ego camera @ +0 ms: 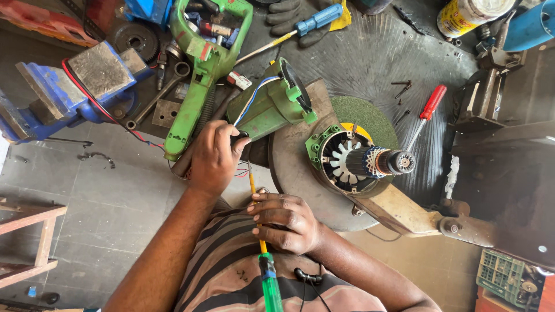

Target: The person disassembles a green electric motor on a cluttered workbench. They use a red-handled screwdriver to unscrew fasteners from the motor housing, pull off the outer casing, separate the stator and rotor, and use a brush and screwdriver to work on the housing parts.

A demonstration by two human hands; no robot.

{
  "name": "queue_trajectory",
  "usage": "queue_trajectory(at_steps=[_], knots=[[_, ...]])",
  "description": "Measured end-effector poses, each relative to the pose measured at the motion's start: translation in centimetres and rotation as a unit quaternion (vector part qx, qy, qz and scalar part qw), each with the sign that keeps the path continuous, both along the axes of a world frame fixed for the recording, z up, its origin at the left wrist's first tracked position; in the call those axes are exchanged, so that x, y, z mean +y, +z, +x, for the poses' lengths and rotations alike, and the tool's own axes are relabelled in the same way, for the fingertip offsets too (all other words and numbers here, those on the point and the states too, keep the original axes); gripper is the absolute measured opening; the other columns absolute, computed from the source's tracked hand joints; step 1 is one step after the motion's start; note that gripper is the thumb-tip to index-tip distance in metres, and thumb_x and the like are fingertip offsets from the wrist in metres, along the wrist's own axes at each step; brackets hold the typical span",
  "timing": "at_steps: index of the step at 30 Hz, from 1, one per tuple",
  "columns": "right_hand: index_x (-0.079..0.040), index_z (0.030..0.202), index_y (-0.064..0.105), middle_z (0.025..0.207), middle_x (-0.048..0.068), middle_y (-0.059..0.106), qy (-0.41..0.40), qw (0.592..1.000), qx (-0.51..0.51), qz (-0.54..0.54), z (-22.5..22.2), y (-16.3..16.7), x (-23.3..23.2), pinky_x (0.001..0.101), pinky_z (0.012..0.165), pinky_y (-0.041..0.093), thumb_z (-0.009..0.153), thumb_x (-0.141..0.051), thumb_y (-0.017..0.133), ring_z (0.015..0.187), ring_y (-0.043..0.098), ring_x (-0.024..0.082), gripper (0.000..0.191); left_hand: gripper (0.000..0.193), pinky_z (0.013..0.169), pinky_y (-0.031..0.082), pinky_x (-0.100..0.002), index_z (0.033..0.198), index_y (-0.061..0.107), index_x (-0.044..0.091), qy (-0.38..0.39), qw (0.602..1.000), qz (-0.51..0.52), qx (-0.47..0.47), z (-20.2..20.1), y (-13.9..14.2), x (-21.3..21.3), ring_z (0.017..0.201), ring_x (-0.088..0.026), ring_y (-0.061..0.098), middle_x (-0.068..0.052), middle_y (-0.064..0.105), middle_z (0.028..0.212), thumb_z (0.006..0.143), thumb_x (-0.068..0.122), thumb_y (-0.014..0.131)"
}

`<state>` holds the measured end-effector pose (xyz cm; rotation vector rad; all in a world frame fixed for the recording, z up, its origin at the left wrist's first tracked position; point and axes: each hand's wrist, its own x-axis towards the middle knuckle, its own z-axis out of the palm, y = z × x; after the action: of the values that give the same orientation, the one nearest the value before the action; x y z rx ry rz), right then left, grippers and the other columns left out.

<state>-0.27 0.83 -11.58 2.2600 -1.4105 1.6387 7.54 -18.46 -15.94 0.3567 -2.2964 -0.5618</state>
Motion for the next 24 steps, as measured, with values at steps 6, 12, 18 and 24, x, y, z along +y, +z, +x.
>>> queue_trajectory(at_steps=[6,12,18,24], knots=[[-0.002,0.111,0.063,0.109,0.012,0.059,-0.033,0.999,-0.021,-0.003,0.0,-0.3,0.7,0.0554,0.099,0.063,0.087,0.002,0.078,0.107,0.072,0.033,0.029,0.036,0.084,0.055,-0.037,0.124,0.071,0.008,-0.03,0.999,-0.04,-0.009,1.3,0.3,-0.1,0.098,-0.027,0.064,-0.011,0.062,0.112,0.089,-0.003,0.076],[-0.001,0.112,0.063,0.11,0.012,0.059,-0.037,0.999,-0.018,-0.001,0.0,-0.2,1.3,0.0547,0.099,0.063,0.084,0.002,0.081,0.107,0.073,0.034,0.033,0.024,0.081,0.054,-0.038,0.115,0.071,0.004,-0.025,0.999,0.014,0.034,0.8,0.3,0.1,0.093,-0.027,0.065,-0.01,0.065,0.107,0.094,0.002,0.081],[-0.001,0.113,0.062,0.11,0.012,0.059,-0.035,0.999,-0.016,0.01,0.5,-0.5,1.4,0.0543,0.1,0.062,0.084,0.002,0.08,0.108,0.072,0.034,0.034,0.024,0.086,0.055,-0.041,0.11,0.066,0.001,-0.014,0.998,0.015,0.058,0.4,0.4,0.3,0.1,-0.031,0.065,-0.013,0.063,0.11,0.094,0.007,0.083],[-0.001,0.111,0.062,0.112,0.013,0.06,-0.039,0.999,-0.023,0.013,0.5,-0.9,1.7,0.0549,0.101,0.062,0.086,0.002,0.079,0.109,0.072,0.034,0.031,0.032,0.084,0.054,-0.04,0.122,0.072,0.005,-0.031,0.999,-0.015,0.04,0.5,0.4,0.4,0.098,-0.028,0.062,-0.012,0.061,0.11,0.092,0.007,0.082]])
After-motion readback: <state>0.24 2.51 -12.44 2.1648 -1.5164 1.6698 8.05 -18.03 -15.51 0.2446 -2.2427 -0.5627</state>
